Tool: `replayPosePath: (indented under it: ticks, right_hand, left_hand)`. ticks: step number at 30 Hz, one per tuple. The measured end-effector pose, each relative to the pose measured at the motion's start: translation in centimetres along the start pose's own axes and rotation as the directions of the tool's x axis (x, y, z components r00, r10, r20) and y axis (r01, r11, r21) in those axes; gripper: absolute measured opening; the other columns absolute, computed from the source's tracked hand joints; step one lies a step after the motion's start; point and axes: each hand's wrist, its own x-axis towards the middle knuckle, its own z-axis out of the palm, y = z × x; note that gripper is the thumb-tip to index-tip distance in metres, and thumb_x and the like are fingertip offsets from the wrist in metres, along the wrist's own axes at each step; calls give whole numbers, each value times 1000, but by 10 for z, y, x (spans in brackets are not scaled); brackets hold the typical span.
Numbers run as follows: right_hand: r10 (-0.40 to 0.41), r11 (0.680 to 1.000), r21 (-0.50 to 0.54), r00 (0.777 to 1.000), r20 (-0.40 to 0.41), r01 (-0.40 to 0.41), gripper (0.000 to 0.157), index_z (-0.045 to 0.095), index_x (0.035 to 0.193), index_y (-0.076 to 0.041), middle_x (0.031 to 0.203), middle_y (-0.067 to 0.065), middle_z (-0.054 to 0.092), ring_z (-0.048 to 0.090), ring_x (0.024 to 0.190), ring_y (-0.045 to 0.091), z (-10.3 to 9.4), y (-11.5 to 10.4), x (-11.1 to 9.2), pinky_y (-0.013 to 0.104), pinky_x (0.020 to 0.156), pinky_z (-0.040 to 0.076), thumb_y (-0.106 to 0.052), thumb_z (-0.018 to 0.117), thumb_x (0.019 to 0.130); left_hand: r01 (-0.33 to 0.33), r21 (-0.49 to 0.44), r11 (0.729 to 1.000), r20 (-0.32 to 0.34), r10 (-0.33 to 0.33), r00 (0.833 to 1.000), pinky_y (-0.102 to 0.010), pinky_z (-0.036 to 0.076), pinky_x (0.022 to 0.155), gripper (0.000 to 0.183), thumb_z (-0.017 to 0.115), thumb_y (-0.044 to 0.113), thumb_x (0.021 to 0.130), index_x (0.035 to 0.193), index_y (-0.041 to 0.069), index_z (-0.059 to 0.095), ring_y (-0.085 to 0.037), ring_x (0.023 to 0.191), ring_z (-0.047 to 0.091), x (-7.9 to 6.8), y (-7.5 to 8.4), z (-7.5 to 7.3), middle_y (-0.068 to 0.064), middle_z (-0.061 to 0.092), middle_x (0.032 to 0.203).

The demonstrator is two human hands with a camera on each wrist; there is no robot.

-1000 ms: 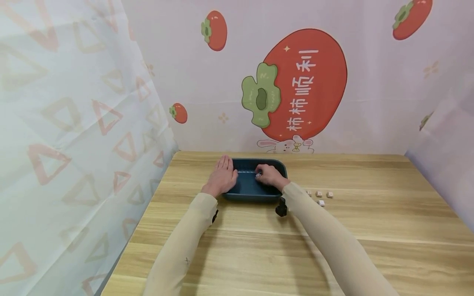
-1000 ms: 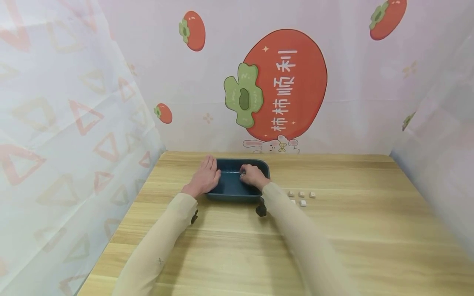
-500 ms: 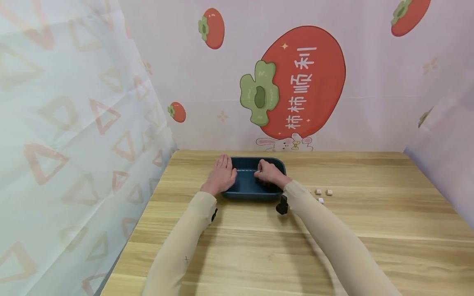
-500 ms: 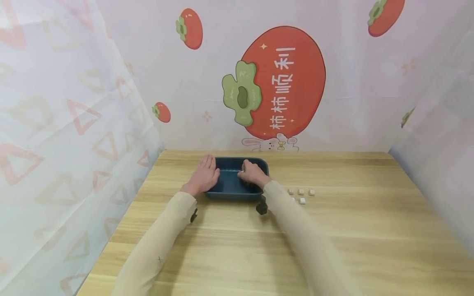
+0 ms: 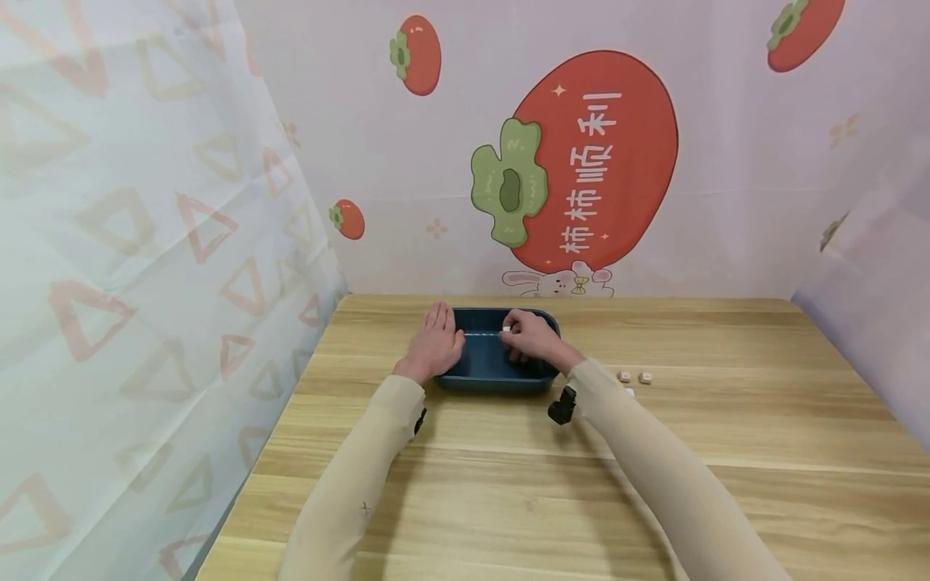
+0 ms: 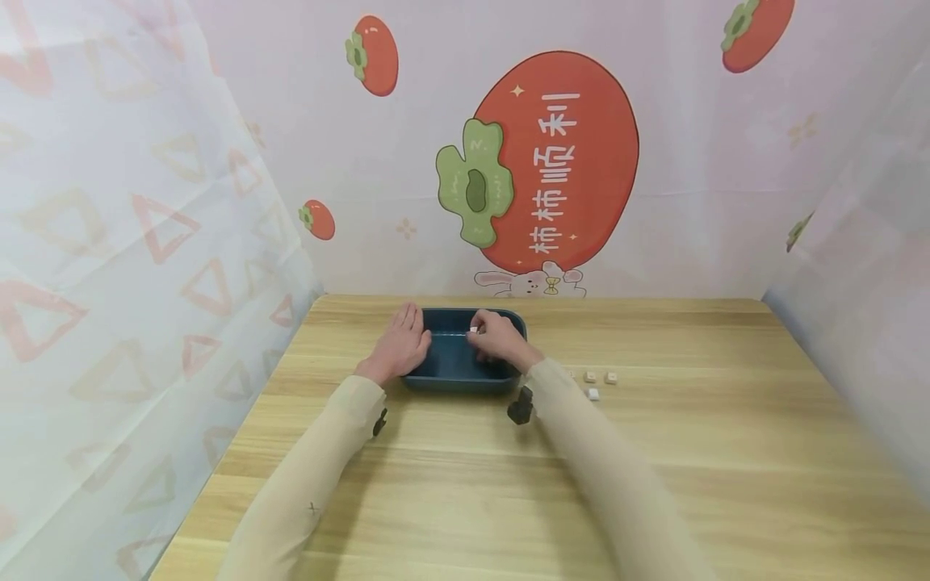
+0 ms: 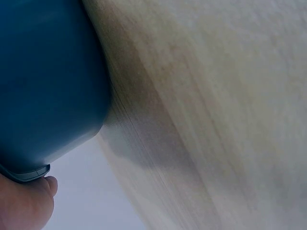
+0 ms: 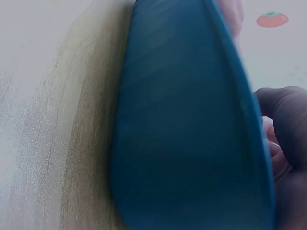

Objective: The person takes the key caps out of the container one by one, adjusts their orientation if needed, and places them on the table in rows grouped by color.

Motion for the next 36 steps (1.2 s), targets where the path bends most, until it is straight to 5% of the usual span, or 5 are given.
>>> replayPosePath:
  ticks: [18, 30, 36]
  right_hand:
    - [-70, 998, 0, 996, -54, 70, 22, 65, 108, -10, 85, 9, 62, 60, 67, 19, -12, -3, -27, 28, 62, 56, -27, 64, 95]
    - [-99, 995, 23, 994, -52, 100, 23, 64, 109, -8, 91, 11, 66, 69, 77, 30, -31, 1, -59, 38, 65, 60, -25, 65, 94]
    - [-108, 994, 6, 993, -55, 108, 24, 63, 111, -7, 91, 10, 66, 70, 73, 24, -42, 8, -73, 43, 66, 60, -25, 65, 94]
  left_hand:
    - [-1, -5, 1000, 1, 1, 1000, -43, 7, 126, 64, 21, 36, 106, 155, -5, 14, -32, 154, 4, -4, -1, -3, -18, 5, 165]
    - [2, -34, 999, -2, -2, 1000, -44, 7, 126, 63, 25, 35, 106, 155, -5, 15, -32, 154, 2, -4, 0, -2, -18, 6, 165]
    - [6, -29, 1000, 2, -6, 1000, -44, 6, 126, 64, 22, 36, 106, 155, -4, 13, -32, 154, 2, -3, 1, -2, -17, 4, 165]
